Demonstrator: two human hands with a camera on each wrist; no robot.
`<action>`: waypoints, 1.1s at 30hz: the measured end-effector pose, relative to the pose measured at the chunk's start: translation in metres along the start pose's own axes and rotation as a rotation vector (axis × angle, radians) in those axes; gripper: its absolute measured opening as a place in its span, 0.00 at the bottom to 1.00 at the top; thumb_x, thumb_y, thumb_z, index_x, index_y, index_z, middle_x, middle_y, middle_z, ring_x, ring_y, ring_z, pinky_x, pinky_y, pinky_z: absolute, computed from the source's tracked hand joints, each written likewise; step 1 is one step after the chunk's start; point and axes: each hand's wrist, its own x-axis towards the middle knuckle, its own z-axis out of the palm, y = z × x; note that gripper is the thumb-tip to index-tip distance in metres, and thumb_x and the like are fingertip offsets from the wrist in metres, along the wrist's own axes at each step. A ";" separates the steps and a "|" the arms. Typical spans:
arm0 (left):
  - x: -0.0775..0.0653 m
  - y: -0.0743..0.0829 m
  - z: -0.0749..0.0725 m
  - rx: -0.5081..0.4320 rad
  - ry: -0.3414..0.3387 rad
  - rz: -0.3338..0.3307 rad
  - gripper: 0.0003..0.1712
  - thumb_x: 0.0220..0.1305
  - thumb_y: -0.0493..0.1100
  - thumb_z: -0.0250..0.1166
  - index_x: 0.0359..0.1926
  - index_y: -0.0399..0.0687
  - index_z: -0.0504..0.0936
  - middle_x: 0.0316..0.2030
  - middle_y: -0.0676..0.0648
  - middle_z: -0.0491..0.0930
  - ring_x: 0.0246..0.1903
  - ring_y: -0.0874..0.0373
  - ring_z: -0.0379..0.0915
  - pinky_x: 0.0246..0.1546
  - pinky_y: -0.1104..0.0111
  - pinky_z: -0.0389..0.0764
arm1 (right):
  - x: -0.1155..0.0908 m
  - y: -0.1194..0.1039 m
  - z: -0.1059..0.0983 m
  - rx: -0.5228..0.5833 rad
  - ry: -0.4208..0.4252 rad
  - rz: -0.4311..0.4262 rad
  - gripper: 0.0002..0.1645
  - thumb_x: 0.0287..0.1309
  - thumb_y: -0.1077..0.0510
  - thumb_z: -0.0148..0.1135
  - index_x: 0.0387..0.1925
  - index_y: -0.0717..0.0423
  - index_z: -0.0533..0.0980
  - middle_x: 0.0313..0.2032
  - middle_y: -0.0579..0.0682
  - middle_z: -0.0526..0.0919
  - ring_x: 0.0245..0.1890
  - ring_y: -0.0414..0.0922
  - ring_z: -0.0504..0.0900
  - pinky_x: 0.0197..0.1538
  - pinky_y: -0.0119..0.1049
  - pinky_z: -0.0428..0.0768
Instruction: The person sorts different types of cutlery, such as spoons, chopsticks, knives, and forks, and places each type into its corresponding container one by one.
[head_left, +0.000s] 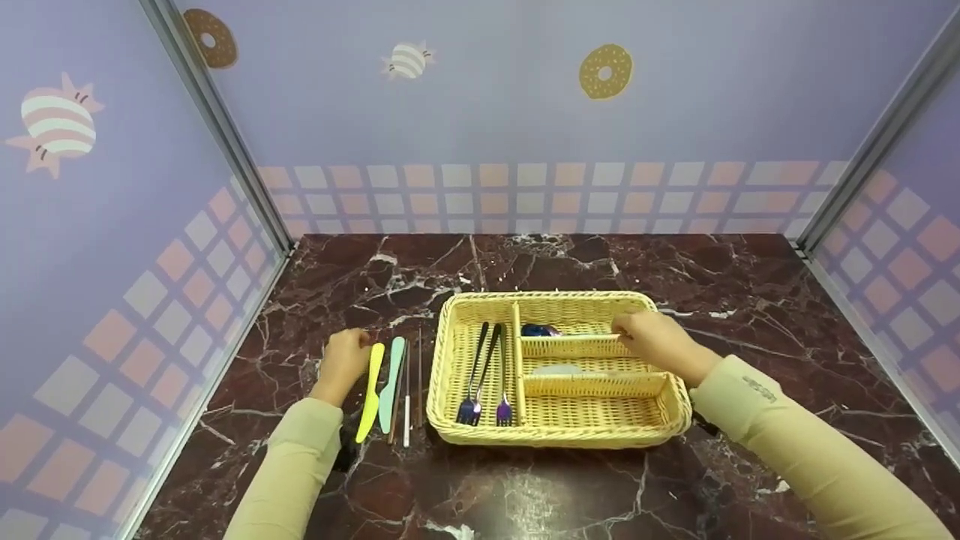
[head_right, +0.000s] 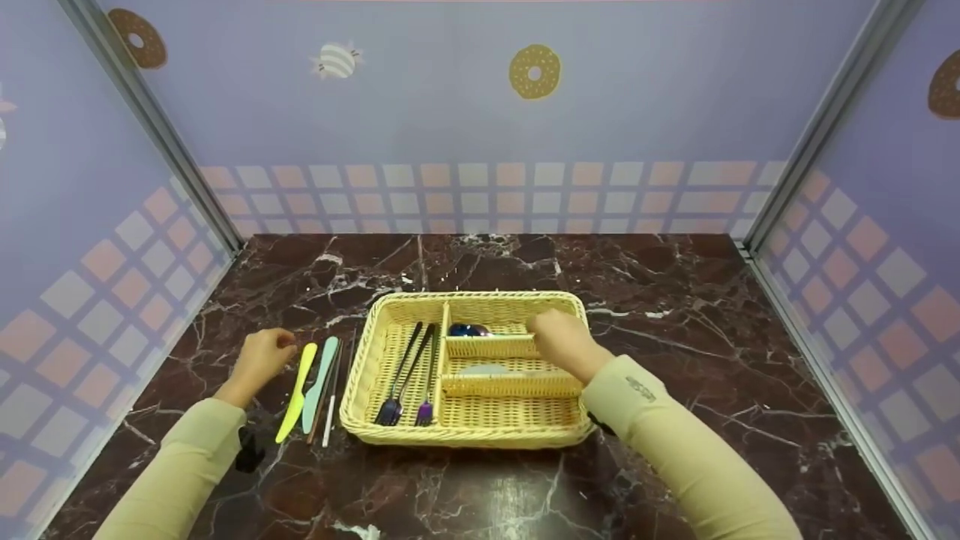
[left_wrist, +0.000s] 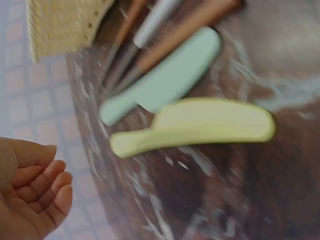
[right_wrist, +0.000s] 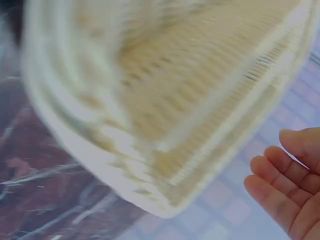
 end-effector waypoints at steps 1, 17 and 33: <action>-0.001 -0.004 0.000 0.007 -0.012 -0.025 0.05 0.49 0.28 0.55 0.25 0.29 0.78 0.22 0.37 0.77 0.21 0.50 0.69 0.24 0.58 0.73 | -0.001 -0.002 -0.005 0.025 0.017 0.005 0.06 0.46 0.71 0.57 0.29 0.62 0.77 0.29 0.54 0.79 0.26 0.49 0.78 0.29 0.43 0.78; -0.013 -0.032 0.016 -0.100 -0.224 -0.283 0.22 0.51 0.34 0.63 0.08 0.48 0.61 0.07 0.55 0.57 0.10 0.62 0.54 0.16 0.71 0.60 | -0.007 -0.010 -0.043 0.243 0.362 -0.015 0.07 0.44 0.75 0.63 0.28 0.65 0.78 0.29 0.55 0.81 0.27 0.48 0.80 0.32 0.37 0.81; -0.005 -0.017 0.023 -0.162 -0.255 -0.451 0.05 0.46 0.30 0.62 0.26 0.29 0.76 0.15 0.45 0.71 0.12 0.58 0.67 0.14 0.71 0.73 | -0.011 -0.004 -0.030 0.280 0.298 0.011 0.07 0.47 0.75 0.61 0.29 0.65 0.79 0.29 0.55 0.82 0.29 0.49 0.81 0.33 0.38 0.81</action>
